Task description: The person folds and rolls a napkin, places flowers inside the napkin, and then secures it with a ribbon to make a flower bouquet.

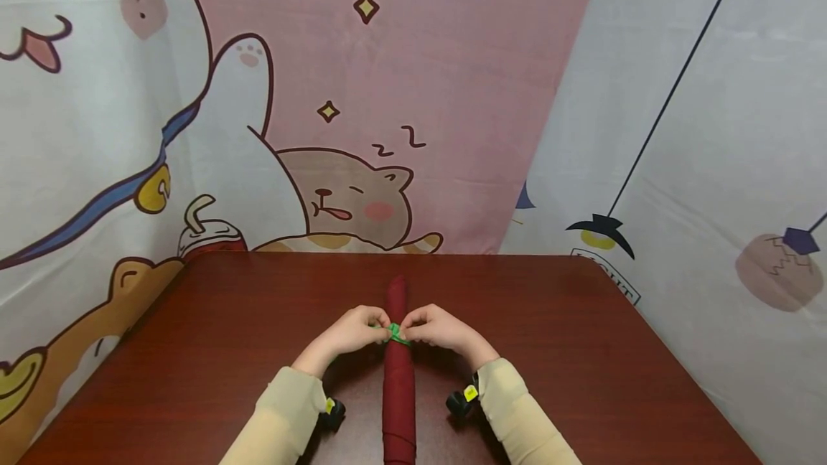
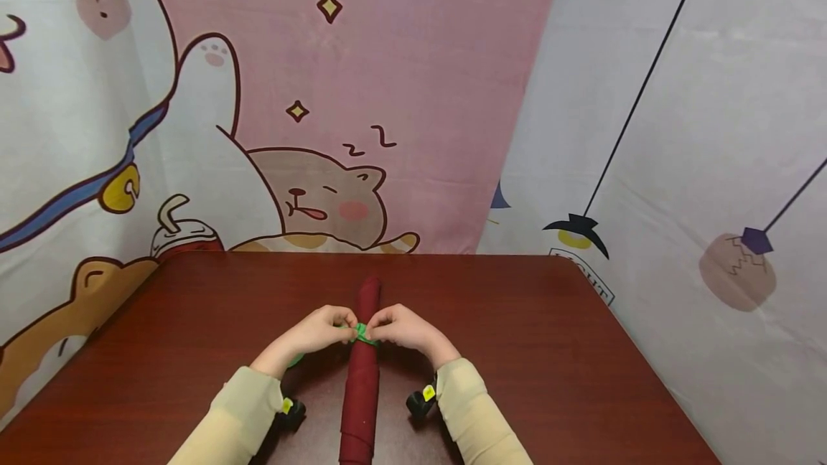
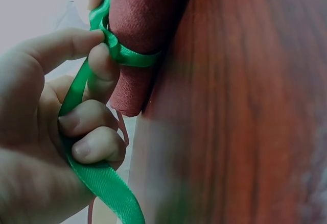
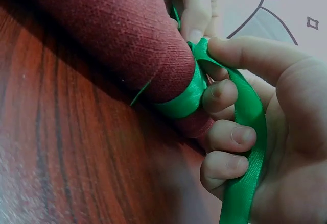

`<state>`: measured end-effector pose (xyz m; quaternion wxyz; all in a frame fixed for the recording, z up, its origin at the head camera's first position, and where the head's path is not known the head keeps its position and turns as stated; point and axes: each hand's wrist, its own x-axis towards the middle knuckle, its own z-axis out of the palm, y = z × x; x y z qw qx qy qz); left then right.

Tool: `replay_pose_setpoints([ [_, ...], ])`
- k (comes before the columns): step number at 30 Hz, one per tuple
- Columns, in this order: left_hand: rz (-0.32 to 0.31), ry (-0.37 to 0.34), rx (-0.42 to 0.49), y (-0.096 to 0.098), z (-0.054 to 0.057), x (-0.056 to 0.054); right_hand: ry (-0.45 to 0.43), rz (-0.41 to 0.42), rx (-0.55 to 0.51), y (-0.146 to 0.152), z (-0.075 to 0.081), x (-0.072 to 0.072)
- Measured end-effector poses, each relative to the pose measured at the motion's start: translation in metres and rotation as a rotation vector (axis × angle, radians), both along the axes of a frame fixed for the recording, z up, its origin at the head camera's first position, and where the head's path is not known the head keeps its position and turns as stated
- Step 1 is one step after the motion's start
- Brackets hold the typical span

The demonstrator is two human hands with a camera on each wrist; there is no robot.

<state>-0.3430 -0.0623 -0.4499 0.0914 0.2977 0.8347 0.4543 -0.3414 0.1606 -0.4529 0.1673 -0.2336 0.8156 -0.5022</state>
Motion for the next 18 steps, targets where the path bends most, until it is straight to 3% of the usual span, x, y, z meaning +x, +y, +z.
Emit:
replay_pose_setpoints([
  [7, -0.006, -0.06, 0.001, -0.0009, -0.0003, -0.0013, 0.023, -0.027, 0.01, -0.0021, -0.0011, -0.0006],
  [12, -0.008, -0.062, -0.023, -0.0011, 0.0006, -0.0005, 0.039, -0.035, 0.011, -0.0029, -0.0032, -0.0017],
  [18, -0.011, -0.065, 0.017, 0.0011, 0.0004, 0.0022, 0.056, -0.007, 0.013, -0.002, -0.0009, -0.0011],
])
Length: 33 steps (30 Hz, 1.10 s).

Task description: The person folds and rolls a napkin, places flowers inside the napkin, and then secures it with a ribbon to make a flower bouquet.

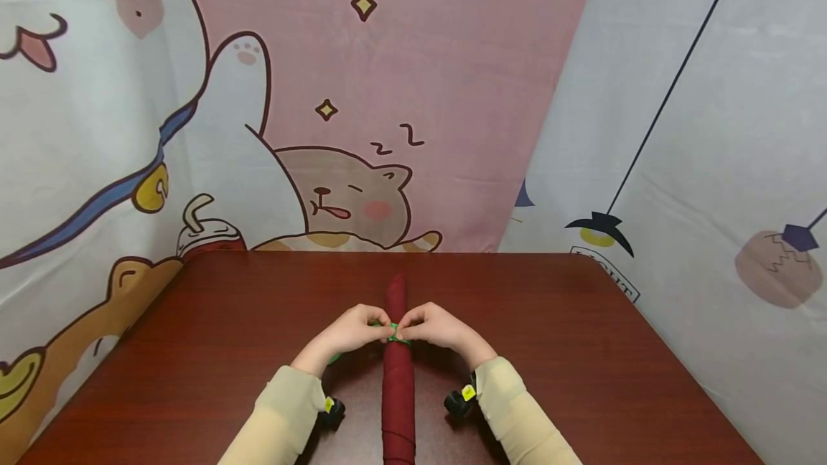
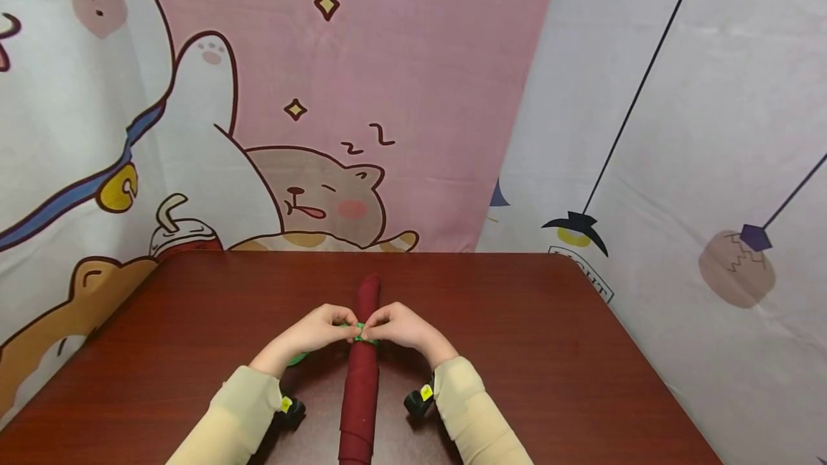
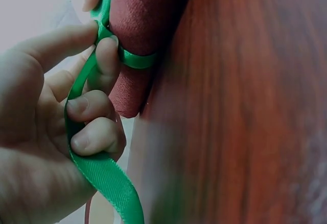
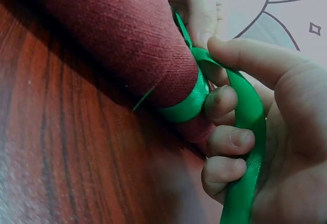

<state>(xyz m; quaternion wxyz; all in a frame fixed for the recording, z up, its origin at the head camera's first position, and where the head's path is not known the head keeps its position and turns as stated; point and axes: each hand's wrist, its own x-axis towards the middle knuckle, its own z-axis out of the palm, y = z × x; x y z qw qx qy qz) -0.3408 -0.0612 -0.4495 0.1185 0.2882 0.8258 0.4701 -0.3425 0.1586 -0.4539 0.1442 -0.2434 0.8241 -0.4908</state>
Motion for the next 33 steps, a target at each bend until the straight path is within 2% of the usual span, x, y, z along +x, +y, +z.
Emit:
replay_pose_setpoints([
  [4, 0.009, 0.008, 0.002, 0.0, -0.001, 0.0, -0.007, 0.001, 0.005, 0.003, 0.003, 0.0],
  [14, 0.015, 0.013, -0.008, 0.0, 0.001, 0.0, -0.019, -0.054, 0.017, 0.017, 0.01, -0.001],
  [19, 0.016, 0.012, -0.001, -0.001, 0.002, 0.001, -0.005, -0.033, 0.002, 0.016, 0.01, -0.001],
  [27, 0.018, 0.007, 0.018, 0.0, 0.002, 0.001, 0.023, 0.057, -0.031, 0.005, 0.006, 0.0],
  [33, 0.017, -0.005, 0.018, -0.001, 0.001, 0.0, 0.038, 0.052, -0.047, -0.002, 0.008, 0.006],
])
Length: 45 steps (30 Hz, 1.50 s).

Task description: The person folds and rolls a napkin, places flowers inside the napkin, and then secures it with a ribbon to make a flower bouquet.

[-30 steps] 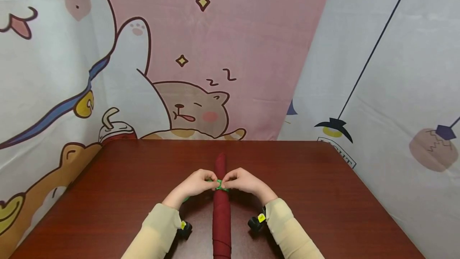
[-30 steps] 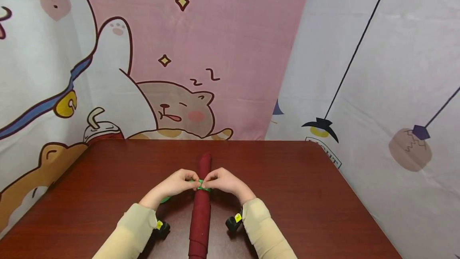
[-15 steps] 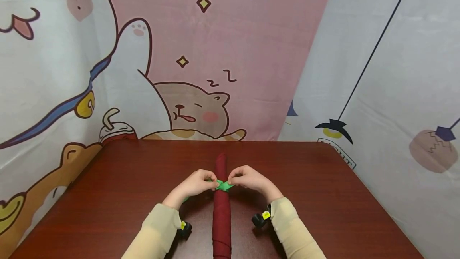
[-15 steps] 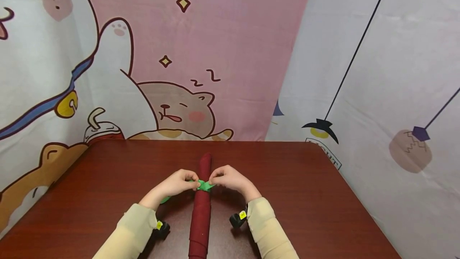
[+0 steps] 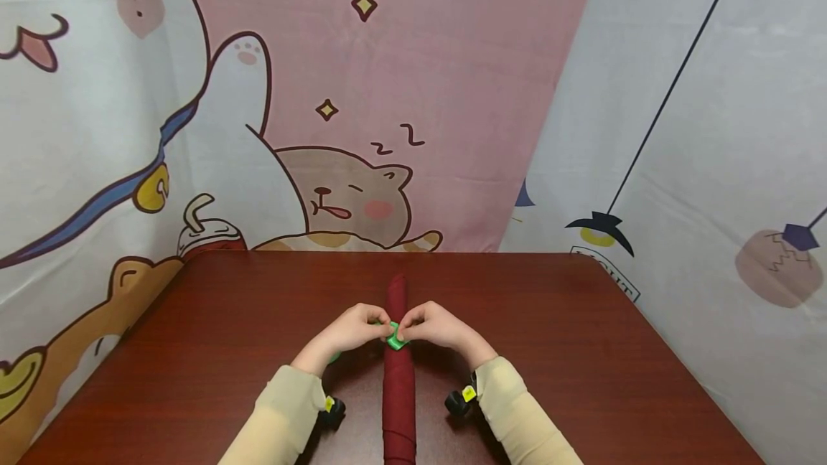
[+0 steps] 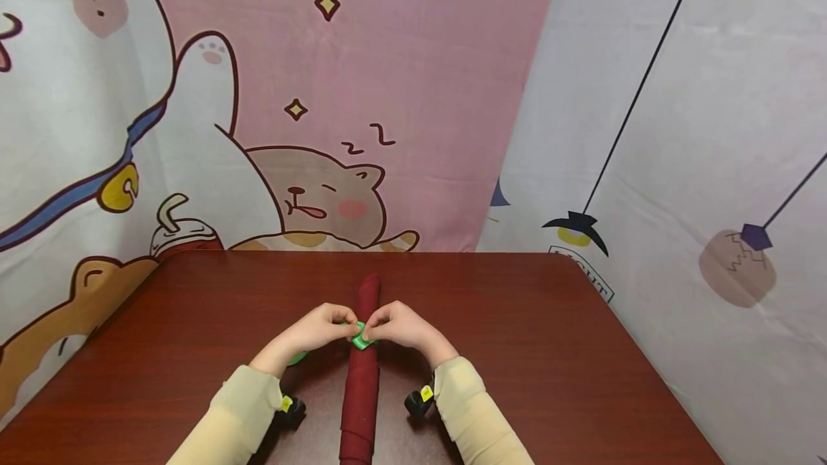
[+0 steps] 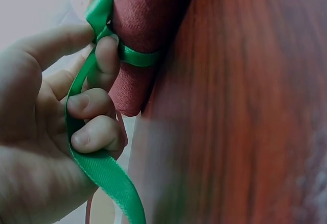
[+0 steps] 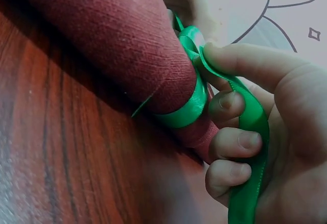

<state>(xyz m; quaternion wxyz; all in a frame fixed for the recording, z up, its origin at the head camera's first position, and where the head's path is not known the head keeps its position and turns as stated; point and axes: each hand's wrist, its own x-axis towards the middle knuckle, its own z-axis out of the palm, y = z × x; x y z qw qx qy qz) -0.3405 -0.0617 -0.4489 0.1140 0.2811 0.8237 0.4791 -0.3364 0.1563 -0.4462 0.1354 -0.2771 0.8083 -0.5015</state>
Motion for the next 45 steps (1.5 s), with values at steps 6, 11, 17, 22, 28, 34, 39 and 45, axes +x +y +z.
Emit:
replay_pose_setpoints([
  [6, -0.007, -0.027, -0.033, -0.002, -0.001, -0.001, 0.024, -0.022, 0.042, 0.0, -0.006, -0.004],
  [11, -0.019, -0.047, -0.025, -0.002, 0.0, -0.001, 0.03, -0.033, 0.066, 0.001, -0.005, -0.004],
  [17, -0.037, -0.035, -0.021, -0.002, 0.0, -0.002, -0.014, -0.037, 0.062, 0.006, -0.002, -0.005],
  [22, -0.042, -0.02, -0.033, -0.003, 0.0, -0.003, -0.017, -0.024, 0.071, 0.012, -0.001, -0.007],
  [28, -0.048, -0.012, -0.046, -0.004, 0.0, -0.002, -0.022, -0.027, 0.083, 0.019, 0.002, -0.007],
  [34, -0.069, -0.005, -0.037, -0.004, 0.004, 0.0, -0.026, -0.031, 0.096, 0.025, 0.002, -0.008],
  [39, -0.066, -0.028, -0.037, -0.004, 0.004, 0.001, -0.02, -0.017, 0.076, 0.023, 0.001, -0.008],
  [45, -0.049, -0.04, -0.049, -0.003, 0.003, 0.0, -0.013, 0.017, 0.058, 0.017, 0.0, -0.006],
])
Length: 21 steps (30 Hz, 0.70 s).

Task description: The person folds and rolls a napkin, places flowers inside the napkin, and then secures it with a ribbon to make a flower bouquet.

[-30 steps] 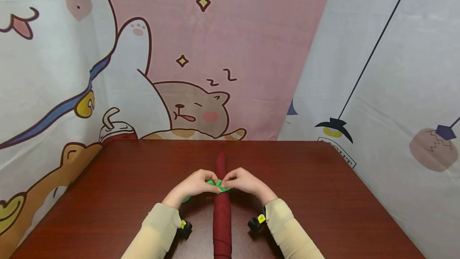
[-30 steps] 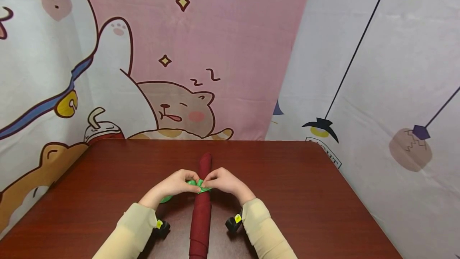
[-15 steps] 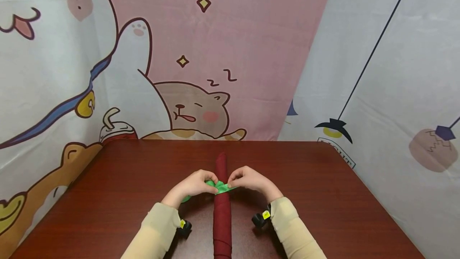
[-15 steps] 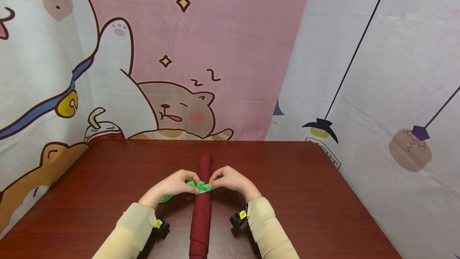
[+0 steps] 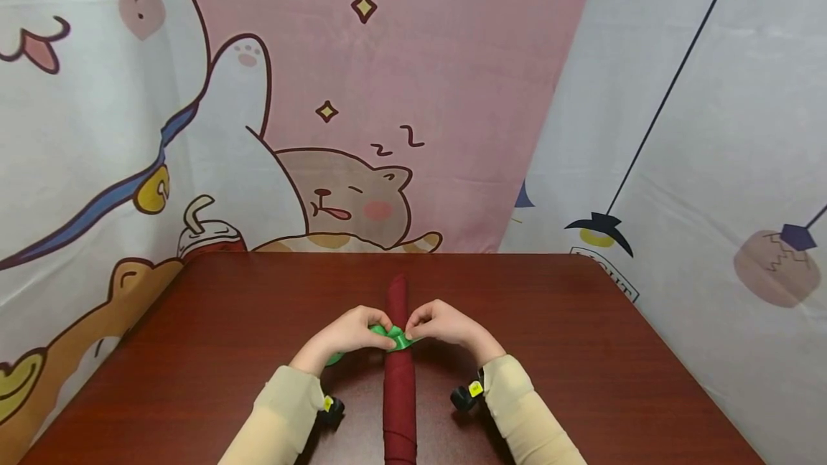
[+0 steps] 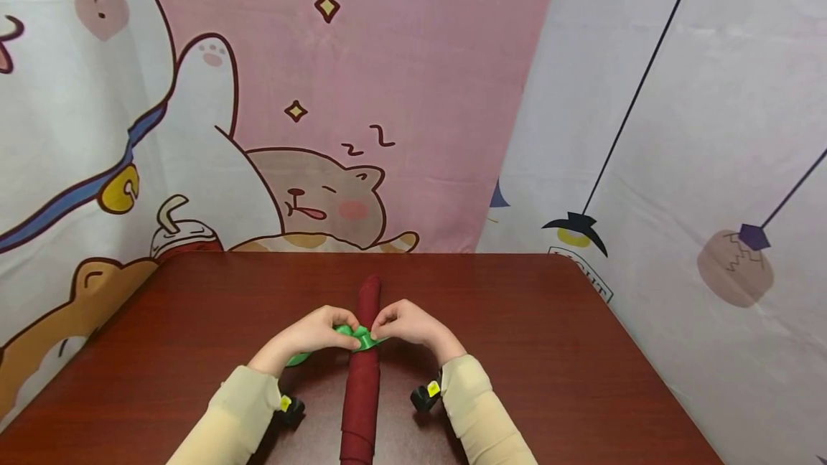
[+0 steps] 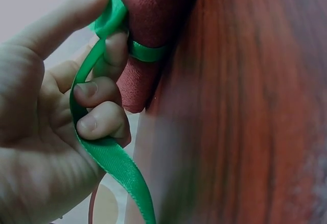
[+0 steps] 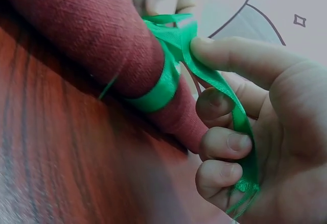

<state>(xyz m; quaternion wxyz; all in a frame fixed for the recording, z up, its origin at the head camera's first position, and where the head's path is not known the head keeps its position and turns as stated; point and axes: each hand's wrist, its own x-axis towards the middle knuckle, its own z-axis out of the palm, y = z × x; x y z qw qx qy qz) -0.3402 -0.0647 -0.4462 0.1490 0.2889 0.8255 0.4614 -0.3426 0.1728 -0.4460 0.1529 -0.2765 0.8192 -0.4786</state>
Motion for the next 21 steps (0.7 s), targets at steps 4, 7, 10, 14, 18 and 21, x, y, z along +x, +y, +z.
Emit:
replay_pose_setpoints([
  [4, -0.002, 0.003, 0.001, 0.0, 0.001, 0.001, 0.004, 0.009, -0.015, -0.004, -0.001, 0.001],
  [7, -0.009, -0.008, 0.012, -0.001, 0.001, 0.001, 0.011, -0.005, -0.011, -0.005, -0.002, 0.002],
  [10, -0.014, -0.013, 0.015, -0.001, 0.001, 0.002, 0.024, -0.033, -0.006, -0.006, -0.002, 0.002],
  [14, -0.006, 0.0, 0.012, 0.0, 0.002, 0.002, 0.039, -0.049, -0.002, -0.007, -0.001, 0.003],
  [18, 0.008, 0.012, 0.007, 0.001, 0.003, 0.003, 0.047, -0.037, 0.0, -0.01, 0.017, 0.015],
  [21, 0.009, 0.015, -0.005, 0.001, 0.003, 0.002, 0.048, -0.049, 0.012, -0.011, 0.019, 0.016],
])
